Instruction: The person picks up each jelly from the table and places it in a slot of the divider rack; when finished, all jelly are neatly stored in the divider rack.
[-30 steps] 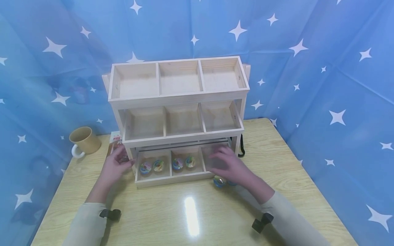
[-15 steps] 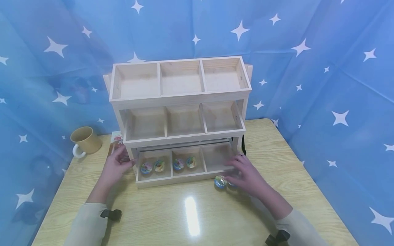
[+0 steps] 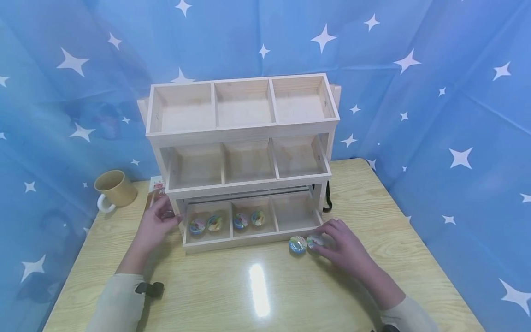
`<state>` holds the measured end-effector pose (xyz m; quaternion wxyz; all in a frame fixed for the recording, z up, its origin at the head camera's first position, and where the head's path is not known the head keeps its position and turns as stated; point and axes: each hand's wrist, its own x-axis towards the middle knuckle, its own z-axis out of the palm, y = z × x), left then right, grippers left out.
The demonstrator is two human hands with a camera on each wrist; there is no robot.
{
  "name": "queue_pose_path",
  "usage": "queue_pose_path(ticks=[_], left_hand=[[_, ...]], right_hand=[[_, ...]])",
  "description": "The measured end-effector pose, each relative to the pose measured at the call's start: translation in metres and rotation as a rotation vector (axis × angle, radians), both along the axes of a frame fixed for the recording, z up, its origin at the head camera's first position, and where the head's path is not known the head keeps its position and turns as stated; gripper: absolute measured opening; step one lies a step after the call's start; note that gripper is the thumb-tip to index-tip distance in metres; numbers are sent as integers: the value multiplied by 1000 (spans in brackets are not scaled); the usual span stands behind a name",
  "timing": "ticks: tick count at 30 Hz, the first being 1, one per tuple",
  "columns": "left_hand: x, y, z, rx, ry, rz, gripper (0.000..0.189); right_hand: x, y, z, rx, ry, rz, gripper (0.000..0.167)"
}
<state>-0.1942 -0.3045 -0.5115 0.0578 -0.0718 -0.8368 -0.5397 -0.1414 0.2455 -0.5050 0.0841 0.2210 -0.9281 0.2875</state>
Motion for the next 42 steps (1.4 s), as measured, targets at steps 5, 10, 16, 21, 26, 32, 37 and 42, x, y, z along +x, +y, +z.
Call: queue_pose_path(ticks=[5, 10, 16, 21, 26, 32, 37, 42], left_hand=[[0, 1, 1, 6, -8, 3, 71], [-1, 1, 1, -3, 4, 9, 70], [-1, -1, -1, 16, 1, 2, 72], [-1, -1, -1, -8, 10, 11, 70], [-1, 0, 0, -18, 18, 13, 69], [-1, 0, 0, -7, 16, 11, 69], [-1, 0, 0, -13, 13, 13, 69], [-1, 0, 0, -6, 20, 3, 69]], right_hand=[[4, -1, 0, 65, 13, -47, 39], [5, -2, -5, 81, 16, -56, 46], [5, -3, -9, 83, -7, -54, 50], [6, -4, -10, 87, -10, -55, 50], [5, -3, -12, 77, -39, -67, 47], [5, -3, -12, 19, -142, -84, 43], [6, -4, -12, -8, -185, -84, 43], [5, -3, -12, -16, -154, -73, 44]])
